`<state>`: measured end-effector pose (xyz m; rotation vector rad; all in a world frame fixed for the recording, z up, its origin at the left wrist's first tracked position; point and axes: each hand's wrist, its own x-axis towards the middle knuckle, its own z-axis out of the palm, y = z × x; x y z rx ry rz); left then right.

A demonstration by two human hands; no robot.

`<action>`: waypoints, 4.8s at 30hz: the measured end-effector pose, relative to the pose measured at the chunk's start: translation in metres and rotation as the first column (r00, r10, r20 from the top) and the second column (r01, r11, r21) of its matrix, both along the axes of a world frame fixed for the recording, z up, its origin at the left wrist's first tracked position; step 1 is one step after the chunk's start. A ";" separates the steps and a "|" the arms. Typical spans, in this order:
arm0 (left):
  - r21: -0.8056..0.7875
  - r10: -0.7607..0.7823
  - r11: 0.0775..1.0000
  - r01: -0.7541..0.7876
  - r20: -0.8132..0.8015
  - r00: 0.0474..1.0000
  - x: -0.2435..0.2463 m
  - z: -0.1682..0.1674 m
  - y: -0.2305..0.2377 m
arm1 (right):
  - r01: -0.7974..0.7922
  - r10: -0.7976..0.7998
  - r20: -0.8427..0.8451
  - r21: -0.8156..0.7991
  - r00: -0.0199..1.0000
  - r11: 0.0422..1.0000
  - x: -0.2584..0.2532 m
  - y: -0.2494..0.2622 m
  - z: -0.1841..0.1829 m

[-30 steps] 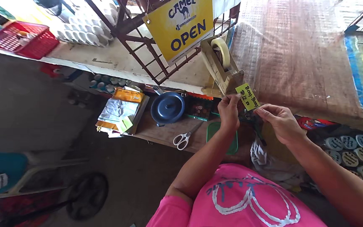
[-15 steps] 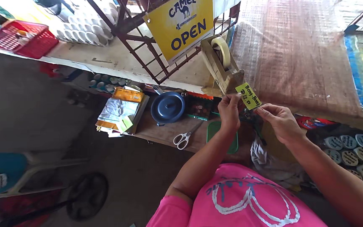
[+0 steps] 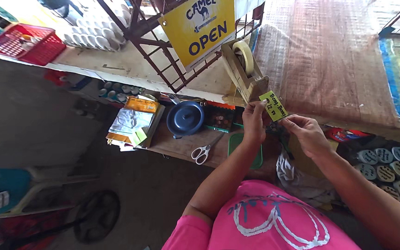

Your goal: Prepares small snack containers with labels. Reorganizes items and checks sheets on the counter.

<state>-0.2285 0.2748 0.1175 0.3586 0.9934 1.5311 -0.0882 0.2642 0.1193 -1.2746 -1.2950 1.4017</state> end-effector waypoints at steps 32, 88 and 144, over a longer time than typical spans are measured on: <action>0.032 -0.016 0.999 0.038 -0.518 0.855 -0.016 -0.037 0.012 | 0.013 -0.014 -0.021 -0.057 1.000 0.998 -0.062 0.093 0.010; 0.255 -0.080 0.951 0.174 -0.342 0.936 0.001 -0.010 -0.018 | 0.082 -0.184 0.379 0.269 0.907 0.960 0.170 0.148 0.078; 0.135 -0.267 0.919 0.371 -0.478 0.837 0.080 0.017 0.135 | 0.382 -0.385 0.325 0.077 0.864 0.921 0.119 0.110 0.068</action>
